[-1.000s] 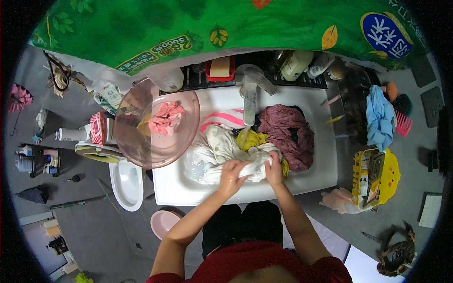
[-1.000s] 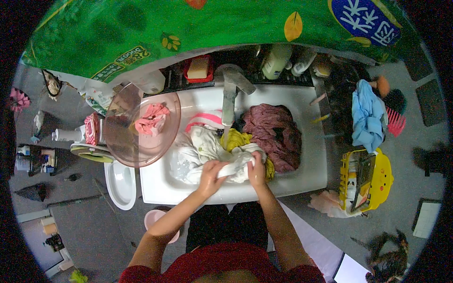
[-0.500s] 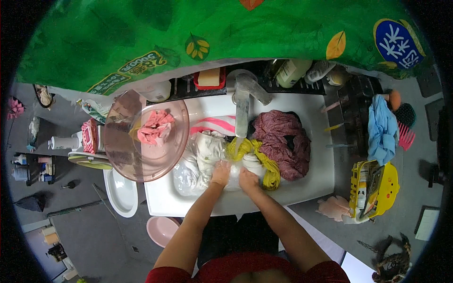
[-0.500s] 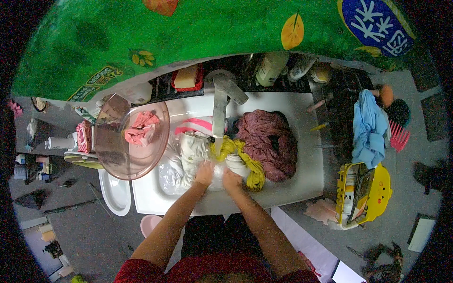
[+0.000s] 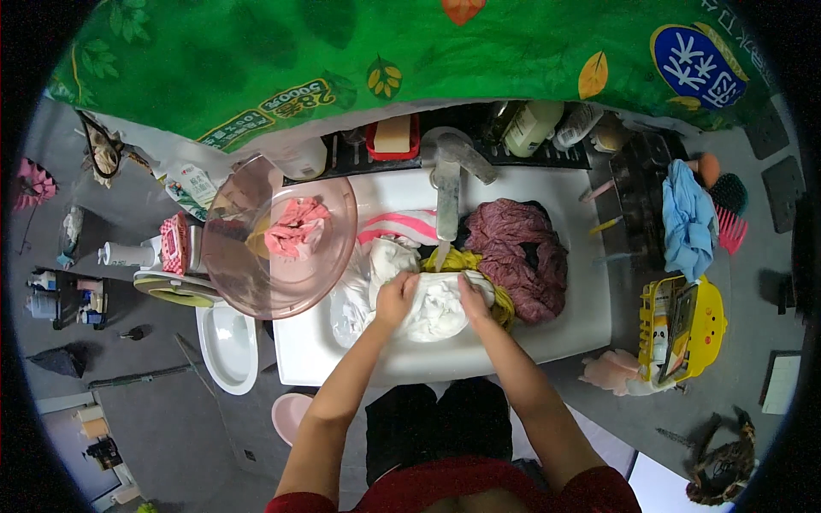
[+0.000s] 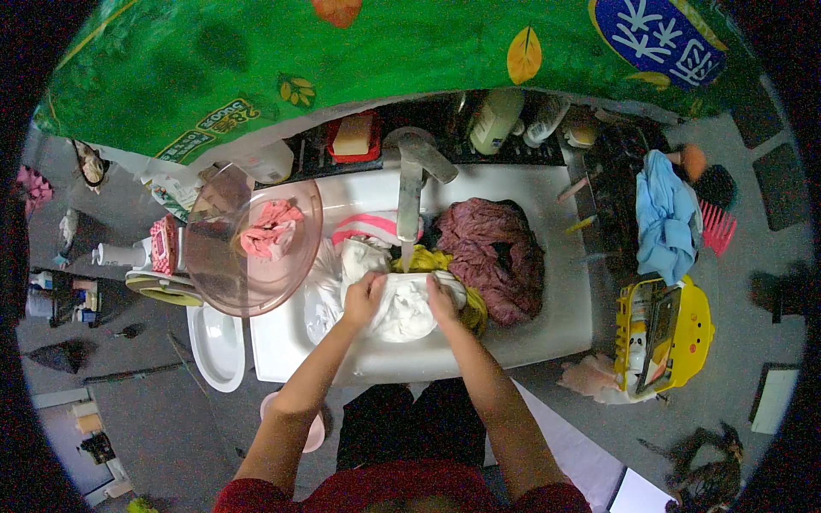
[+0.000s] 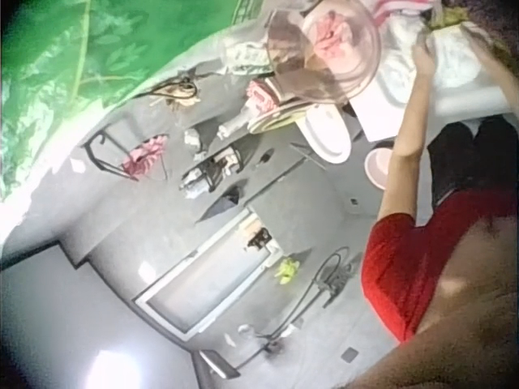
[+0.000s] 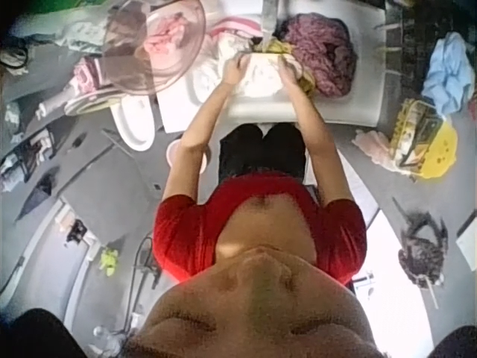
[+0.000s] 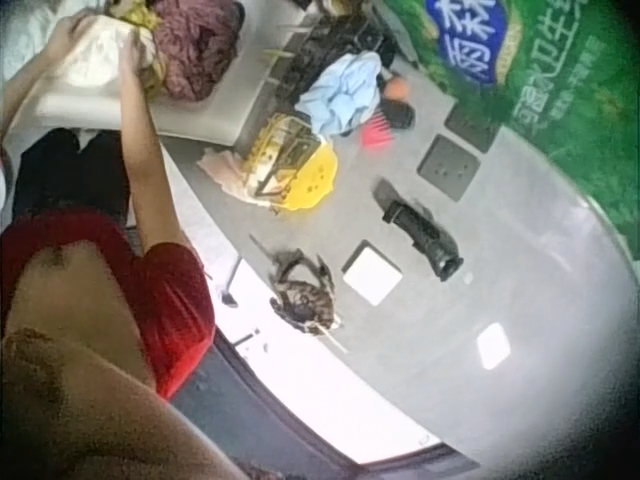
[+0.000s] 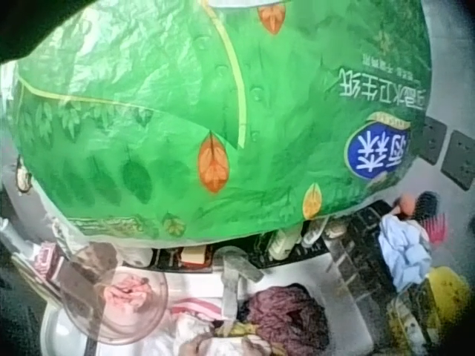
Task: The person empties a washbasin into a bathroom sink, transfers clothes from a laundry basket into the sink, pours detergent onto the laundry, and washes the clothes by hand under running water.
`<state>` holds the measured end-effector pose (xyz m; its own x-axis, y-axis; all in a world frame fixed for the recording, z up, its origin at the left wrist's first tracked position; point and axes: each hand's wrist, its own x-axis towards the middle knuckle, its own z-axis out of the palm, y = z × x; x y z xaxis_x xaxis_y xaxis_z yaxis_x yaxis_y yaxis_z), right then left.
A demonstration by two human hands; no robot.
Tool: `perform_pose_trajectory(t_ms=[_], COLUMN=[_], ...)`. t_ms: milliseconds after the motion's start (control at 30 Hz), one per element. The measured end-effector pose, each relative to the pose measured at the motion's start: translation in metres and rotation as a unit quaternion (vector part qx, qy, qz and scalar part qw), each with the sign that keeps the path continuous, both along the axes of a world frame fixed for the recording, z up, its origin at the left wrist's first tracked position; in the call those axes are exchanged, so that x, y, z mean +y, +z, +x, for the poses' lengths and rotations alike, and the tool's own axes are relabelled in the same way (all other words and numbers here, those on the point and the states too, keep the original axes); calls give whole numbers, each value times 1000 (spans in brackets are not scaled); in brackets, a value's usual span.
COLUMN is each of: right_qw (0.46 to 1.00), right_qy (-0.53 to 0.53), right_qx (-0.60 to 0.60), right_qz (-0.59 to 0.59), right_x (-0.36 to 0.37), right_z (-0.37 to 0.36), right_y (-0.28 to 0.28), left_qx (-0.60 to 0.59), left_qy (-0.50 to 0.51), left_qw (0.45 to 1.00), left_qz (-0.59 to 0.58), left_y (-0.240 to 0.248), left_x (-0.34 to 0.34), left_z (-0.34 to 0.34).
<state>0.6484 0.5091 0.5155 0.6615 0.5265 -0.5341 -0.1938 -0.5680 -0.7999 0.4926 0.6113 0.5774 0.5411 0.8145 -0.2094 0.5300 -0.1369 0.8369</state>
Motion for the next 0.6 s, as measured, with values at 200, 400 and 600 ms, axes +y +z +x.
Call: perform_pose_trajectory(t_ms=[200,400,600], right_qw=[849,864,896], right_qy=[310,327,251], right_qx=[-399,-342,-343], right_qz=[-152,-173,-128], right_x=[-11,-5,-5], right_z=[-38,-40,-32], right_y=[-9,-15,55], left_qx=[154,356,162], left_qy=[-125,-249,-206], left_qw=[925,863,921], left_qz=[325,260,290], left_y=[-31,-74,-78], left_x=[-18,-33,-18], left_z=[-9,2,-14])
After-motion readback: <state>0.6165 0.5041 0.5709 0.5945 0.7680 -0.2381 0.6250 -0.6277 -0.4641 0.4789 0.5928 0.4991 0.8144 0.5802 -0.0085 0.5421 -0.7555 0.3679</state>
